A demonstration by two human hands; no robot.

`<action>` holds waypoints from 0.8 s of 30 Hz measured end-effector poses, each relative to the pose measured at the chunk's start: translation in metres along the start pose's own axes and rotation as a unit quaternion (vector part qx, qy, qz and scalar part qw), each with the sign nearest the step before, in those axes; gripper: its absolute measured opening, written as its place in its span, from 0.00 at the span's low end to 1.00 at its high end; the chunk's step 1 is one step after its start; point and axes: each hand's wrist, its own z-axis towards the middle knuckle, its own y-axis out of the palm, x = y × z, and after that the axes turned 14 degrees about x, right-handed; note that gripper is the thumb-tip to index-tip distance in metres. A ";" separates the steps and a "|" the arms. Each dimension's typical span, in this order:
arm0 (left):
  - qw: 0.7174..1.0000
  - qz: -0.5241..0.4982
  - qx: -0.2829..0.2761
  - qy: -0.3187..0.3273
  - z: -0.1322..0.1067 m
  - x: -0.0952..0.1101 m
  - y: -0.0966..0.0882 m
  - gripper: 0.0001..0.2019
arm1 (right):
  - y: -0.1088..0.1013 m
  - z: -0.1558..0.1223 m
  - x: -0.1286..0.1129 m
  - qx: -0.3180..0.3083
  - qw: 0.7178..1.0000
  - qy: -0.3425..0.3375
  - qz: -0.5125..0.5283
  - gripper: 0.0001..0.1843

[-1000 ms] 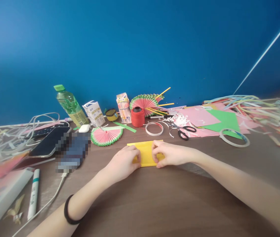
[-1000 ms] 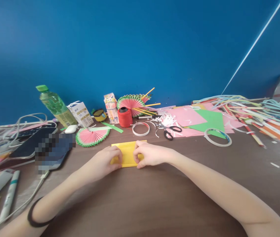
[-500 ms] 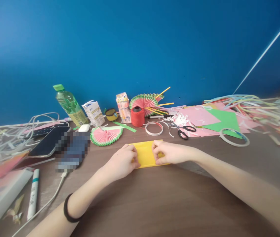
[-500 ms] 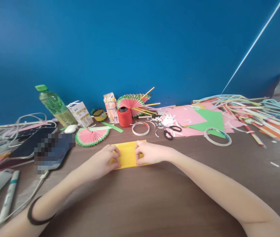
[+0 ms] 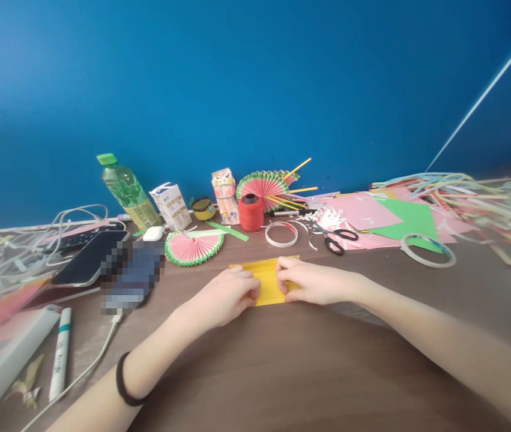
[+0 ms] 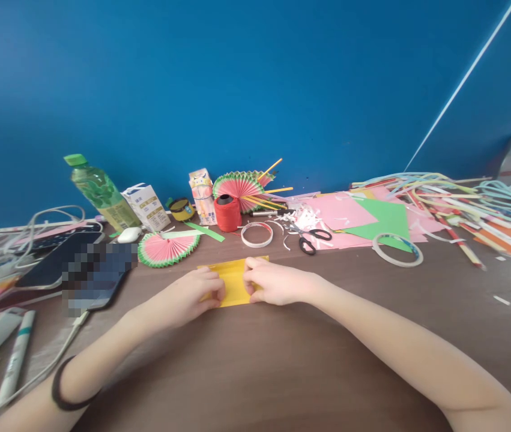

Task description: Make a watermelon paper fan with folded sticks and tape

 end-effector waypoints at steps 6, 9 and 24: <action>1.000 -0.002 0.005 0.002 0.000 -0.001 -0.002 0.02 | 0.002 -0.003 -0.003 0.017 0.998 -0.023 -0.053 0.05; 1.000 -0.024 0.013 -0.001 0.000 -0.001 -0.002 0.04 | 0.002 -0.002 -0.004 0.030 0.996 -0.024 -0.079 0.02; 0.996 -0.049 -0.010 -0.077 0.002 0.000 -0.003 0.05 | 0.004 0.004 0.008 0.044 0.999 -0.013 -0.010 0.07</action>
